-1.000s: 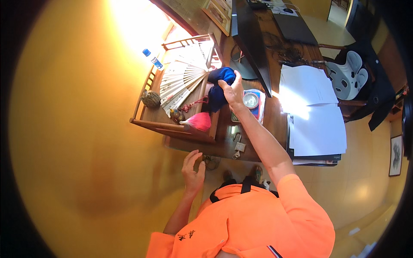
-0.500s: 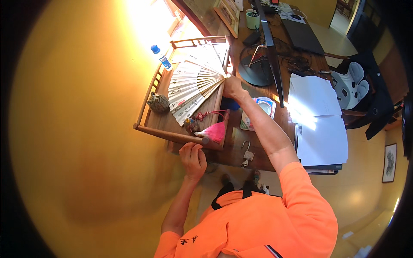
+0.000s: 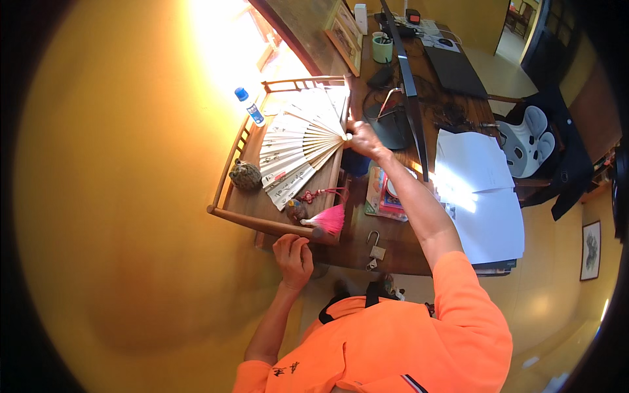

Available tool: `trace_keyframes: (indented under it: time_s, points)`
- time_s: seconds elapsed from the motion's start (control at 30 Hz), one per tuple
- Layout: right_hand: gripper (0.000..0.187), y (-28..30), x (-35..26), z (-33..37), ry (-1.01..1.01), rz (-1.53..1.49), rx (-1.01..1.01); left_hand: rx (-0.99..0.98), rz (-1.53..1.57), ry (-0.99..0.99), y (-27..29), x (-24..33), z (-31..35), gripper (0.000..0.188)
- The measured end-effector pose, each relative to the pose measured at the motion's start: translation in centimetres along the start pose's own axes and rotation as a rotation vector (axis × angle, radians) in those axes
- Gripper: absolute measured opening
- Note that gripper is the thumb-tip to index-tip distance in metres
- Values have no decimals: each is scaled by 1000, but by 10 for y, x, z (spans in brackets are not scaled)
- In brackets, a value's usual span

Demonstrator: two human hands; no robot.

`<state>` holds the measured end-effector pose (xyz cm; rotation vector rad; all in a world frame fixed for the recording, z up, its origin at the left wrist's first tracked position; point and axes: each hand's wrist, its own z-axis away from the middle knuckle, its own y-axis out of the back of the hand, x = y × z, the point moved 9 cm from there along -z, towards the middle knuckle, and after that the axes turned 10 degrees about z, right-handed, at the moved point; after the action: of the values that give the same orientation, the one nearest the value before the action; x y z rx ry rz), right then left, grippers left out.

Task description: The person wipes various surfaces in a room using a blue cloth. They clean framed pictures, a desk with a laptop and papers, a chair with a cushion, a wooden cart, a window sill, and a wooden cabinet. The person moves items like a laptop and papers to reach the surfaces underneath.

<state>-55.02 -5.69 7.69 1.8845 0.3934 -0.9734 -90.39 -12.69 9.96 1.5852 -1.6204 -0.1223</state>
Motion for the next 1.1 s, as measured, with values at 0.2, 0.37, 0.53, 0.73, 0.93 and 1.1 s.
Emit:
trace_keyframes:
  time_s: [0.2,0.37,0.53,0.73,0.93,1.1]
  points:
    - [51,43,43,-13,-265,154,195,10,31,36,3,3,0,16]
    - [41,26,70,-10,-219,397,159,-1,66,27,1,13,-3,16]
    - [46,47,59,11,-400,84,229,73,91,108,15,-3,11,16]
    - [47,103,12,61,-278,230,627,158,155,149,34,3,12,16]
    - [41,112,-63,117,-167,28,723,234,209,184,47,-3,16,14]
    - [41,107,-129,159,77,58,757,239,264,234,45,-10,21,13]
